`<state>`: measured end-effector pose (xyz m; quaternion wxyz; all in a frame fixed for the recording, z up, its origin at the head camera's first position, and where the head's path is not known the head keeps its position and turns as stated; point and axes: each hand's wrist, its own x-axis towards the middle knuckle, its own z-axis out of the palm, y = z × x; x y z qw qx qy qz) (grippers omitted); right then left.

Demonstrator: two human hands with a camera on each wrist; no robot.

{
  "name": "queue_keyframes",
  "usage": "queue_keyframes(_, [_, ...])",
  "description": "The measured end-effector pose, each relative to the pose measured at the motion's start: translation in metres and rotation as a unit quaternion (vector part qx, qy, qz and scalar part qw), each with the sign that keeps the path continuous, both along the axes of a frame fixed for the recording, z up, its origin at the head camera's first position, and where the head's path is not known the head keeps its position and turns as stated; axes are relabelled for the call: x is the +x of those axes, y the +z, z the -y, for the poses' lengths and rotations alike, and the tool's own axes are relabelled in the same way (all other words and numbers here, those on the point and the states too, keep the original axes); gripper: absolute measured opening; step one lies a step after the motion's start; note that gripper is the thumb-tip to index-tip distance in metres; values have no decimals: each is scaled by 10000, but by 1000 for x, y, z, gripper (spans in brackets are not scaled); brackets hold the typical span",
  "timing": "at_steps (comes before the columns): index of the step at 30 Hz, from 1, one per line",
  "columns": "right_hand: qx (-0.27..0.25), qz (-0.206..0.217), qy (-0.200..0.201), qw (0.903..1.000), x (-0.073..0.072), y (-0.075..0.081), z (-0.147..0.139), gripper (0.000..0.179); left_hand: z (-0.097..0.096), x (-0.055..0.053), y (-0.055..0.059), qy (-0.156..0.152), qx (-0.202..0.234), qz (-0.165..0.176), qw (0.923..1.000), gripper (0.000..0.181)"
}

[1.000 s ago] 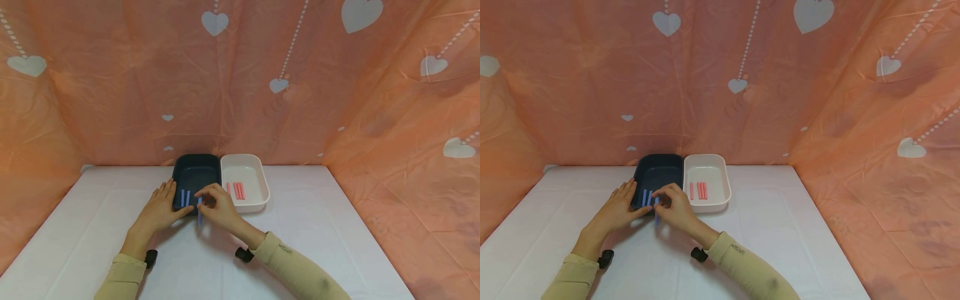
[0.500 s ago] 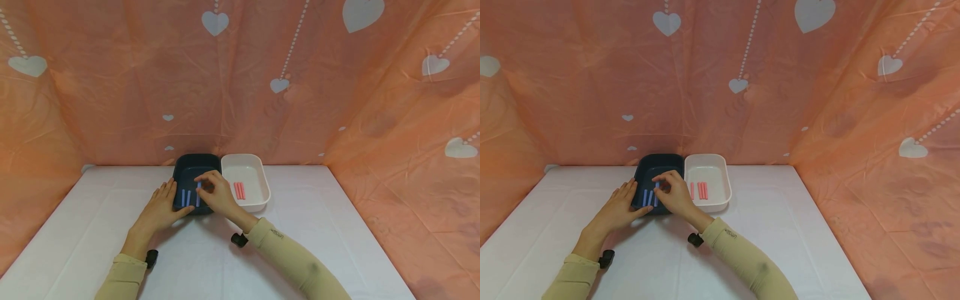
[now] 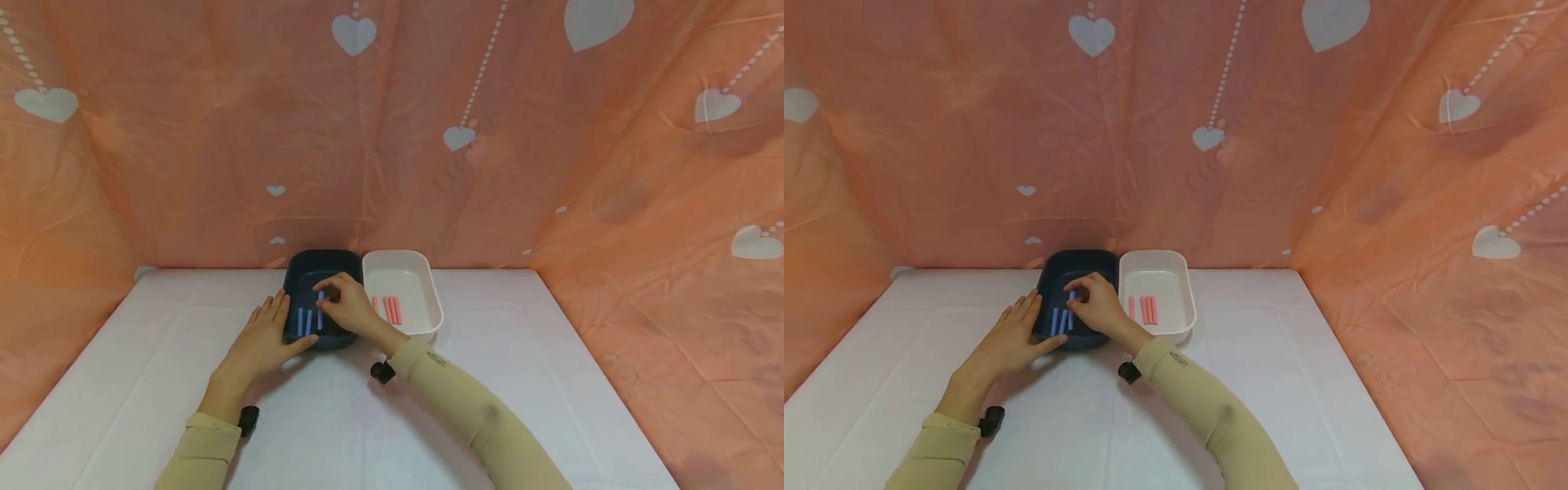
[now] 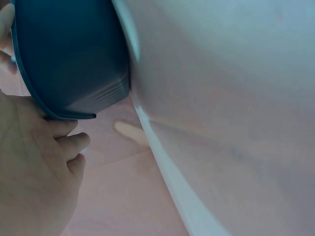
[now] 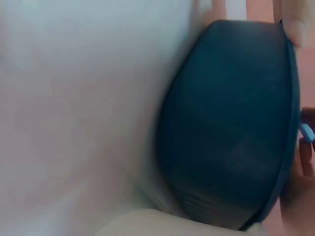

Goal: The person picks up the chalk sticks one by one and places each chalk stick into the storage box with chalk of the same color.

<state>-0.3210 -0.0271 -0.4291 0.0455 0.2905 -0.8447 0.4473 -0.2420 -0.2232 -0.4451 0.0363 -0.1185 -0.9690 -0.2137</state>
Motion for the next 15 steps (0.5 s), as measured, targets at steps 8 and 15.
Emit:
queue_keyframes(8, [460,541,115,9974,-8,-4,5,27,-1,1,0,3,72,52,10000,111])
queue_keyframes(15, [1243,723,251,9893,-15,-5,12,26,0,-1,-1,-9,58,48,10000,111])
